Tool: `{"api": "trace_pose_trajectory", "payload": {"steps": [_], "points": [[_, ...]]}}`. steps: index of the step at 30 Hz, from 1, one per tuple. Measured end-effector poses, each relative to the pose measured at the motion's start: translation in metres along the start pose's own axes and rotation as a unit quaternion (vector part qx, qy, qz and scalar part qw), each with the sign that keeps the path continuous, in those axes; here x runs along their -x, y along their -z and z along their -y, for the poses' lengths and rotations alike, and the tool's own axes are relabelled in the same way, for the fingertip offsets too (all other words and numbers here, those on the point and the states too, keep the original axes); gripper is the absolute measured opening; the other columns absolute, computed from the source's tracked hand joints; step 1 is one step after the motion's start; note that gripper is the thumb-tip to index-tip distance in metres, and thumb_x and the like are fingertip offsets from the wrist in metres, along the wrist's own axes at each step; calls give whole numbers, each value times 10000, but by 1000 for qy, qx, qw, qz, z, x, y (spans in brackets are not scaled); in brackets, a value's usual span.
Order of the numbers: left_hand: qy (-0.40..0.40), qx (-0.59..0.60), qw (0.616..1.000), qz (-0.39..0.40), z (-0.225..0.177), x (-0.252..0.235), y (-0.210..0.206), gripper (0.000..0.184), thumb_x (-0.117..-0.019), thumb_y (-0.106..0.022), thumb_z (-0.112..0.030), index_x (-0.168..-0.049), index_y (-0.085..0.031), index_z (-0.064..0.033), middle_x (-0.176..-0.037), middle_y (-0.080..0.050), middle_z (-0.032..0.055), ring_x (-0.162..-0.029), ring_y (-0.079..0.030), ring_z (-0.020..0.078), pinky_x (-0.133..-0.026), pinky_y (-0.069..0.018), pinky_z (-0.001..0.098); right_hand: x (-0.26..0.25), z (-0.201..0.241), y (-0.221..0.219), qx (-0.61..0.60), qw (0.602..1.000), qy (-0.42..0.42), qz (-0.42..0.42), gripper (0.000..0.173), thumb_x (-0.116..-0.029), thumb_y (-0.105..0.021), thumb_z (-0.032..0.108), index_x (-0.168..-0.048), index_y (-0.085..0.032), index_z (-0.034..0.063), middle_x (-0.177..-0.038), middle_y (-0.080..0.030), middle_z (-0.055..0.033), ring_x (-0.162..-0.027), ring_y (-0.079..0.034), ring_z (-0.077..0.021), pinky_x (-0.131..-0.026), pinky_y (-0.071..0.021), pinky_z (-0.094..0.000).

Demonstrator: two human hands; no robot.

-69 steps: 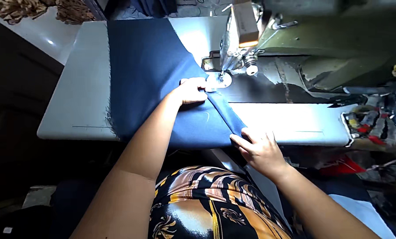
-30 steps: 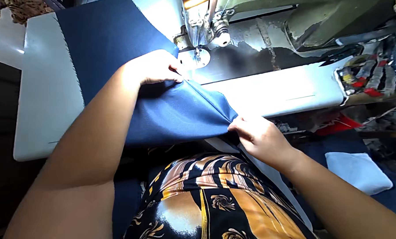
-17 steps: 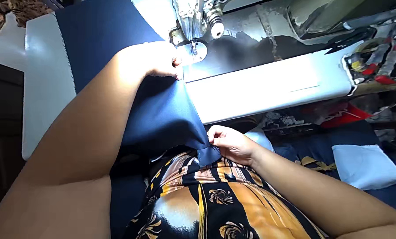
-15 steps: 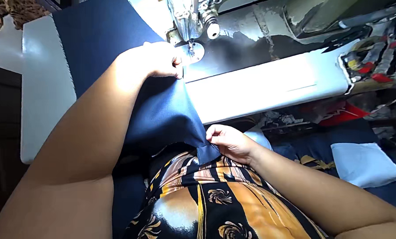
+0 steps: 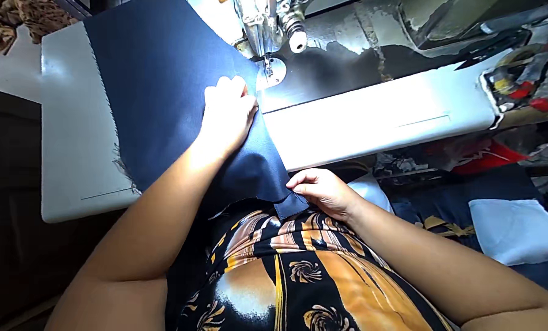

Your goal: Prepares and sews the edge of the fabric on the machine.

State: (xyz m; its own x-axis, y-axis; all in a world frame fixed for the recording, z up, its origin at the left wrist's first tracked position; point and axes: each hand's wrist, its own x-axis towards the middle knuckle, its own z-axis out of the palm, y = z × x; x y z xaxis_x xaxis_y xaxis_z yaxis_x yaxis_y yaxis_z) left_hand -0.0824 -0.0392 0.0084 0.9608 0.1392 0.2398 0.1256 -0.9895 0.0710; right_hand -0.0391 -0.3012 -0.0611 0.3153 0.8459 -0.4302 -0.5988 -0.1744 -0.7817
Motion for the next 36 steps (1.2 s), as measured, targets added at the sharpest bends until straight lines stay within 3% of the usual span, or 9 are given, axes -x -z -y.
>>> {"api": "trace_pose_trajectory", "payload": {"steps": [2, 4, 6, 8, 12, 18, 27, 32, 36], "points": [[-7, 8, 1000, -10, -1, 20, -11, 327, -1053, -486, -250, -1181, -743, -92, -1272, -663, 143, -1233, -578, 362, -983, -401, 590, 0, 1, 1, 9, 1000, 5, -8, 147, -931, -623, -89, -946, -731, 8, -916, -740, -49, -830, -706, -101, -797, -601, -270], [-5, 40, 999, 27, -1, 34, -17, 470, -1063, -390, -311, -1388, -625, -65, -1491, -569, 115, -1432, -470, 316, -1134, -318, 597, 0, 2, 3, 18, 1000, 6, -9, 144, -938, -617, -73, -955, -730, 15, -922, -740, -44, -842, -707, -98, -811, -598, -268], [4, 84, 994, 70, 0, 43, -19, 565, -1059, -365, -381, -1505, -497, -61, -1607, -441, 102, -1525, -345, 281, -1210, -215, 603, 2, 2, 3, 30, 999, -1, -14, 144, -941, -611, -65, -970, -728, 14, -931, -739, -47, -849, -706, -99, -818, -597, -267], [2, 113, 992, 62, 2, 48, -22, 562, -1055, -384, -420, -1482, -526, -85, -1622, -423, 86, -1548, -303, 268, -1222, -151, 643, 3, 3, 2, 53, 998, 4, -18, 144, -936, -623, -52, -977, -740, 20, -921, -742, -38, -831, -699, -85, -796, -593, -256], [-5, 105, 993, 62, 2, 44, -21, 538, -1050, -384, -426, -1454, -571, -125, -1625, -422, 58, -1544, -311, 267, -1192, -129, 711, 8, 11, 0, 160, 985, 63, -15, 146, -915, -653, -20, -971, -773, 44, -917, -751, 0, -779, -676, -42, -737, -572, -208], [-4, 92, 990, 103, 3, 15, -17, 558, -1047, -364, -456, -1499, -514, -165, -1652, -377, 12, -1564, -259, 291, -1100, -76, 837, 9, 32, -4, 343, 918, 196, -29, 134, -906, -677, 20, -978, -783, 58, -900, -753, 15, -703, -671, -11, -646, -580, -181], [-27, 89, 989, 111, 7, 9, -18, 567, -1035, -358, -421, -1519, -506, -166, -1664, -357, -23, -1573, -227, 303, -1072, -66, 864, 6, 32, -2, 345, 910, 230, -24, 134, -898, -682, 21, -971, -786, 61, -882, -756, 23, -727, -680, -1, -662, -585, -173], [-28, 84, 989, 120, 13, -3, -18, 566, -1021, -359, -425, -1508, -516, -183, -1662, -358, -22, -1574, -223, 304, -1054, -67, 875, 2, 41, -7, 461, 845, 263, -61, 166, -912, -639, 93, -969, -795, 112, -849, -747, 45, -776, -684, 24, -698, -582, -179], [-25, 94, 988, 116, 18, -16, -20, 572, -1003, -374, -430, -1495, -524, -180, -1670, -339, 41, -1576, -207, 329, -1050, -46, 881, -3, 47, -8, 472, 833, 279, -74, 179, -911, -626, 102, -970, -794, 118, -868, -746, 46, -786, -677, 20, -707, -572, -180]]}}
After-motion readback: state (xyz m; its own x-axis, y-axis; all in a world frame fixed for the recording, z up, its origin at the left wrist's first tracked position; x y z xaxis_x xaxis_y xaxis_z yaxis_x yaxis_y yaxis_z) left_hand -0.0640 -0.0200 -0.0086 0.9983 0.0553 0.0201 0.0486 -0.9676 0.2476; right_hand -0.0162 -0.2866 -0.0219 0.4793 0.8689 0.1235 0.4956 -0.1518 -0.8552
